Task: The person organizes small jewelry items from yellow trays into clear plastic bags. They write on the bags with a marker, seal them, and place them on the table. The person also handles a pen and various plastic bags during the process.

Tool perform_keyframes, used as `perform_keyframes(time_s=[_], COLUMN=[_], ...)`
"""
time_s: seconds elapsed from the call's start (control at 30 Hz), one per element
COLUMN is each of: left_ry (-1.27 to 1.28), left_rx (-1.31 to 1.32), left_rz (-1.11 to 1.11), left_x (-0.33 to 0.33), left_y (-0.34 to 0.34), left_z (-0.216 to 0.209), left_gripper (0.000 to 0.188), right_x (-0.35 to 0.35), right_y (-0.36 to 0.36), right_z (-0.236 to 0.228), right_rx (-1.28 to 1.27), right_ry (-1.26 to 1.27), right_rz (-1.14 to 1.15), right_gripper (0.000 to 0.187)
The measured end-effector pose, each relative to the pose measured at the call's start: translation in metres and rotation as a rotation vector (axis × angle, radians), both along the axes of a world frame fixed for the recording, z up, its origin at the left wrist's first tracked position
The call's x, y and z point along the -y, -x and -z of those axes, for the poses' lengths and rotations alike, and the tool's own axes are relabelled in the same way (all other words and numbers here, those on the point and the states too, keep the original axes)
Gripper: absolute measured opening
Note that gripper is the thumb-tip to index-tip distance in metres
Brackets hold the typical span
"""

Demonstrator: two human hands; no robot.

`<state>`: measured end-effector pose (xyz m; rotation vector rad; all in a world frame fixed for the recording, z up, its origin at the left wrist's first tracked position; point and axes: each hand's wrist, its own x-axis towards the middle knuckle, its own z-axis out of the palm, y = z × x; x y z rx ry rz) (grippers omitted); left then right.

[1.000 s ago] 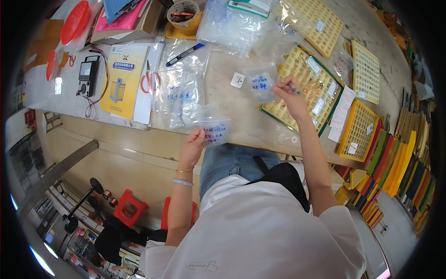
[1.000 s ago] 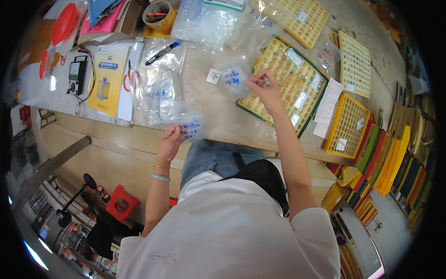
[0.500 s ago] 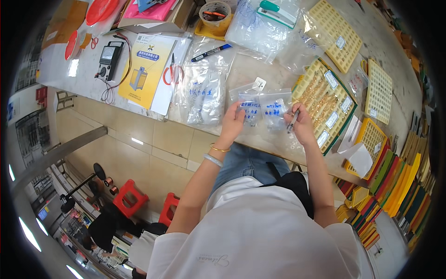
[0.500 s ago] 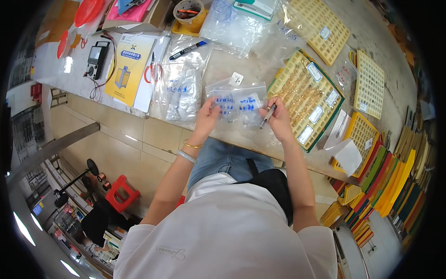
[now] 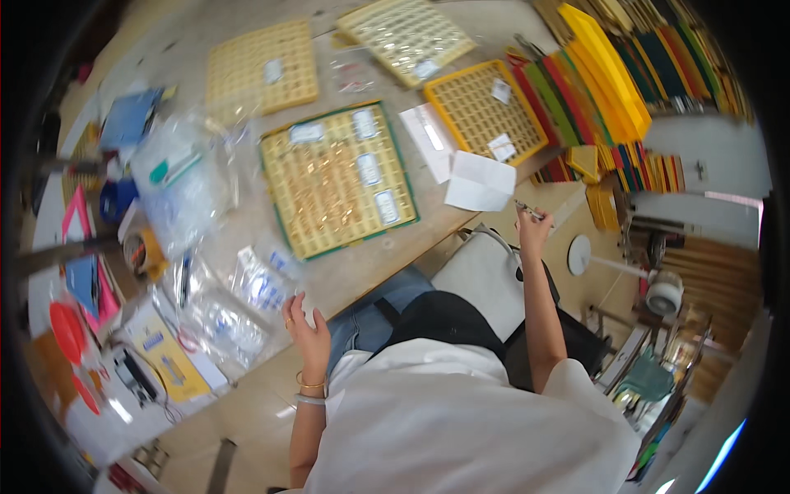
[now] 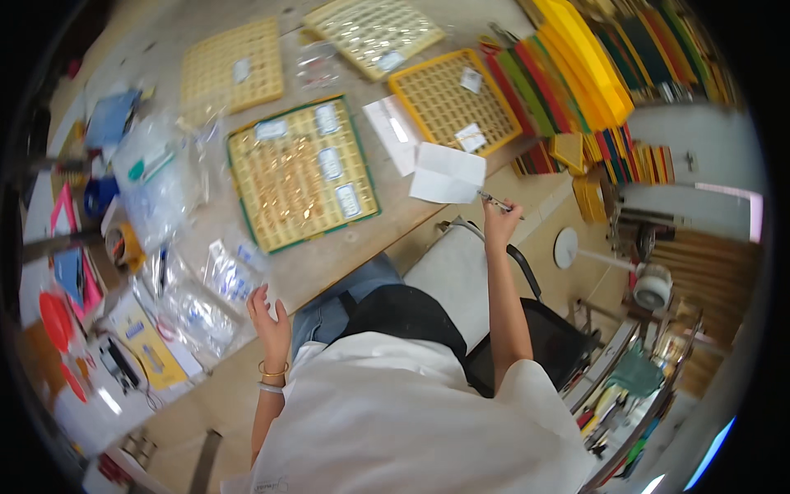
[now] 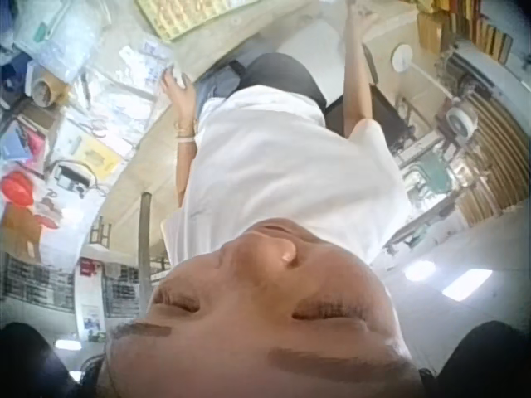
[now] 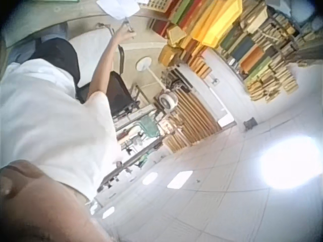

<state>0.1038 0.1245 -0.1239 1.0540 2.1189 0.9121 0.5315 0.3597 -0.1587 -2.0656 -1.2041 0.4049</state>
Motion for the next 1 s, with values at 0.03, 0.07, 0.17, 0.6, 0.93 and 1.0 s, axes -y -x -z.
perform_keyframes(time_s=[0.03, 0.07, 0.17, 0.6, 0.93, 1.0], left_ry=[0.004, 0.000, -0.001, -0.249, -0.353, -0.506], left_rx=[-0.017, -0.048, -0.154, -0.116, -0.332, -0.357], left_rz=[0.075, 0.125, 0.272, 0.871, 0.542, 0.627], left_x=[-0.009, -0.021, -0.052, -0.208, -0.252, -0.254], left_y=[-0.001, -0.002, -0.006, -0.182, -0.191, -0.187], left_z=[0.004, 0.004, -0.005, -0.052, -0.044, -0.035], left_gripper=[0.041, 0.039, 0.035, 0.057, 0.073, 0.064], right_x=[-0.003, -0.010, -0.030, -0.040, -0.116, -0.125], right_y=[-0.032, -0.028, 0.007, 0.030, 0.094, 0.102], right_z=[0.026, 0.041, 0.064, -0.039, -0.086, -0.089], right_rx=[-0.127, -0.243, -0.295, -0.120, 0.153, 0.102], right_ry=[0.024, 0.076, 0.136, 0.082, 0.276, 0.393], right_rz=[0.152, 0.189, 0.113, -0.257, -0.796, -0.862], right_gripper=[0.058, 0.061, 0.059, 0.030, 0.033, 0.029])
